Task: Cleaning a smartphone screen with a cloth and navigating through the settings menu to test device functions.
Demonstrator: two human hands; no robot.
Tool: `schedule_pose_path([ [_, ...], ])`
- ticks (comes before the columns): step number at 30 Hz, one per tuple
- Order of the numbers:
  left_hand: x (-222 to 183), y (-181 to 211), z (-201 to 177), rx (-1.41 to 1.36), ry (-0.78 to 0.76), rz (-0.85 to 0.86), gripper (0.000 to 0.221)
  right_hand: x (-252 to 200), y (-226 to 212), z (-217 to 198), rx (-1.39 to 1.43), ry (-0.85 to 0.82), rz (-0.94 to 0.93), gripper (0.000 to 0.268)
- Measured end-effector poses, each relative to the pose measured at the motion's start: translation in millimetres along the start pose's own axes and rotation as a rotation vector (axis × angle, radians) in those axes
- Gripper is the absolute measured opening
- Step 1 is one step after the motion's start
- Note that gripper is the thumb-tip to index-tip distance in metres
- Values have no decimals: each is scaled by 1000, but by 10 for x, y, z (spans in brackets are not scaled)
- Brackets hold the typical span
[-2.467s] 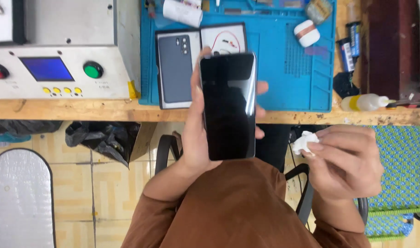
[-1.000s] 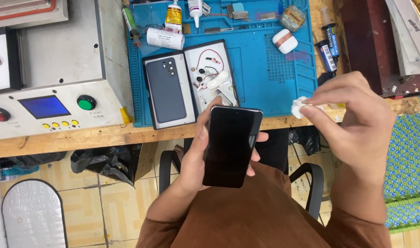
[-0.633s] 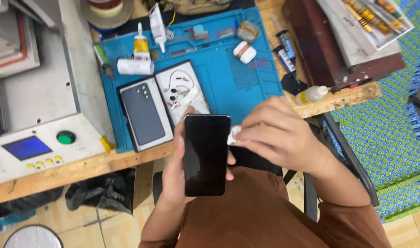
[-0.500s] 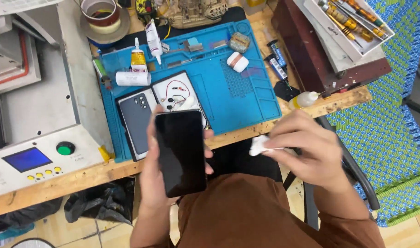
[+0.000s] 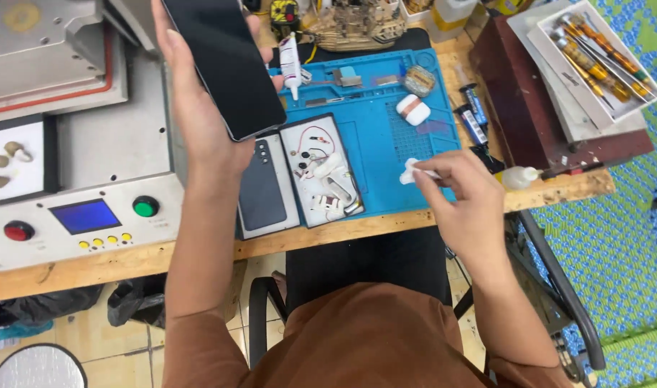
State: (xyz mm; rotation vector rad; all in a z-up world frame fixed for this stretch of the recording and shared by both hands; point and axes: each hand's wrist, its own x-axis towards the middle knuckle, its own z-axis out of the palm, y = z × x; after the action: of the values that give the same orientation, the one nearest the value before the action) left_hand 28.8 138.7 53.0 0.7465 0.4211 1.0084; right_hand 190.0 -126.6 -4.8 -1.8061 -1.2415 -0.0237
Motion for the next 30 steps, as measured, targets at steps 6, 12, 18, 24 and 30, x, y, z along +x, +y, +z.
schedule_pose_path([
  [6,3,-21,-247,77,-25,11,77,803,800,321,-248,105,107,5],
  [12,13,-44,-244,-20,10,-79,75,1733,1686,510,-445,38,300,21],
  [18,65,-105,-298,-12,-6,-121,69,2113,1619,697,-186,-299,248,37],
  [24,92,-113,-307,-18,28,-120,69,2201,1651,822,-219,-411,223,64],
  [30,137,-137,-341,-39,21,-93,72,2259,1786,911,-201,-438,195,76],
])
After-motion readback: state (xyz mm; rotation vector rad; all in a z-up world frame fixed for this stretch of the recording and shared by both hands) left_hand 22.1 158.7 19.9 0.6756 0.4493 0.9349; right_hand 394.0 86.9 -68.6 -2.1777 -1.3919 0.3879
